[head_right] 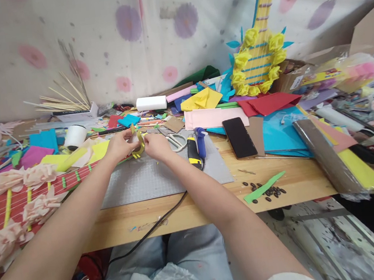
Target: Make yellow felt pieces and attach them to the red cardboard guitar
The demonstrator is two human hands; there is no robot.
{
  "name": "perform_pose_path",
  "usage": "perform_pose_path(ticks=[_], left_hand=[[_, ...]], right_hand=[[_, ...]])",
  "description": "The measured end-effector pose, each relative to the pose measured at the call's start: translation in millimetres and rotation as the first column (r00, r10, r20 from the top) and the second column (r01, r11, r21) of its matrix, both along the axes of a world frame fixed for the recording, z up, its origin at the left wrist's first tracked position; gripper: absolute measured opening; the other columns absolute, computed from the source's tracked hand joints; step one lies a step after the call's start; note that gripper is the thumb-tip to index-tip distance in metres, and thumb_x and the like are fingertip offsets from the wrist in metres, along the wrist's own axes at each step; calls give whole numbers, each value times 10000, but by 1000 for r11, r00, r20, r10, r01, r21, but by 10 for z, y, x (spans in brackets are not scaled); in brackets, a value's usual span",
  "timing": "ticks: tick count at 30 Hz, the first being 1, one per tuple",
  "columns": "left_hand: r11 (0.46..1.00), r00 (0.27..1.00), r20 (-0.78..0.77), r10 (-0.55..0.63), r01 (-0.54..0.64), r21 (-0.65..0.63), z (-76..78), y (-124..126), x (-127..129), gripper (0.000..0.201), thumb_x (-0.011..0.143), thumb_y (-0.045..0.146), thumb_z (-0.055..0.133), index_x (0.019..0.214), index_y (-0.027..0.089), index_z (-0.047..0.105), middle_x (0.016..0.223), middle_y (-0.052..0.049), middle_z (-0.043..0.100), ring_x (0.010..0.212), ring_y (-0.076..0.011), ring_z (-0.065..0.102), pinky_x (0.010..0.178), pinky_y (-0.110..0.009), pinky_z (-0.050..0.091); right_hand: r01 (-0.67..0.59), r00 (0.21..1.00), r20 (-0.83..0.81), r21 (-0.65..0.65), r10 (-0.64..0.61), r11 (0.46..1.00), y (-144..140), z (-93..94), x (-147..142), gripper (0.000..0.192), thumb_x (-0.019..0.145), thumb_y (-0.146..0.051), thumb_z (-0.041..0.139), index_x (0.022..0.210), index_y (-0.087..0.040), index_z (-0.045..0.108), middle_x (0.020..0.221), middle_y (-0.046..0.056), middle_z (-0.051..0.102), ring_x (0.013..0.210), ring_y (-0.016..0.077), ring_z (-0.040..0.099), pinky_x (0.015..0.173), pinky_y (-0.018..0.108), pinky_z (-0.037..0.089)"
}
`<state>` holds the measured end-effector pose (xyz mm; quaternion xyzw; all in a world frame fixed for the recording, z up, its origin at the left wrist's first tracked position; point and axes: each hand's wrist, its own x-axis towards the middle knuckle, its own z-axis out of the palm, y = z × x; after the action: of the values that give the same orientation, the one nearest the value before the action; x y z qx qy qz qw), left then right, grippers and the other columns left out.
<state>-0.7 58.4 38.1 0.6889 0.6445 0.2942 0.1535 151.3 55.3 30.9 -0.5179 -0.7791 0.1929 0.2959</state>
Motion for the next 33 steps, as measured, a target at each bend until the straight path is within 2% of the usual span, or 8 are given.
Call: perform_pose_path(ticks=[2,4,7,9,15,21,28,33], left_hand=[[1000,1000,-2,-5,5,3,2,-3,-4,418,601,332,608,992,187,628,998,-44,669,858,-190,615,780,-269,455],[1000,1000,-3,-3,3,0,5,-7,-5,418,600,325,606,995,186,623,1001,-43,668,861,-185,613,778,-264,453],[1000,1000,-1,-9,9,-2,-3,-3,-2,425,595,319,610,1000,191,620,1008,-38,666,873,-184,610,787,-259,451],[1000,1000,-2,-2,2,-6,-17,9,-1,436,588,326,618,1003,195,620,1017,-40,664,877,-189,610,794,-262,452],[1000,1000,-10,0,0,-2,-31,30,1,437,599,349,621,1009,196,617,1031,-48,660,885,-194,611,793,-267,452],[1000,1000,-13,16,-16,-5,2,8,-5,419,599,337,616,991,190,622,1001,-45,669,874,-193,613,775,-257,454],[1000,999,32,14,-14,-3,10,-11,1,394,589,309,617,968,201,626,981,-28,674,873,-190,614,764,-250,461],[1000,1000,2,18,-18,-21,9,-6,15,434,582,325,625,996,192,617,1034,-43,659,910,-204,605,798,-267,455]], right_hand=[[4,999,38,53,-6,999,-23,5,-24,116,707,-147,451,672,-165,561,777,61,612,781,183,542,707,287,384],[11,997,-76,-113,-20,993,-10,26,-43,92,687,-136,468,630,-168,533,704,38,588,720,158,532,671,263,389],[-77,933,-342,-490,-110,868,65,74,-51,109,661,-107,472,572,-169,475,572,0,518,561,106,478,570,223,382],[-127,900,-409,-580,-153,805,119,98,-40,125,655,-92,469,557,-169,456,540,-9,497,510,90,450,535,212,374],[-13,1000,6,-213,15,977,115,96,8,77,667,-142,507,644,-172,574,679,33,607,663,151,535,609,247,372],[-13,968,252,40,3,999,14,67,-14,189,752,-172,428,782,-175,614,846,82,649,777,193,559,667,265,369],[-19,999,-40,-161,13,987,69,17,0,83,679,-151,489,661,-173,567,658,2,587,639,124,504,599,225,358],[-123,911,-405,-453,-81,883,133,-25,-6,94,647,-113,469,572,-170,477,470,-46,424,457,83,399,494,210,345]])
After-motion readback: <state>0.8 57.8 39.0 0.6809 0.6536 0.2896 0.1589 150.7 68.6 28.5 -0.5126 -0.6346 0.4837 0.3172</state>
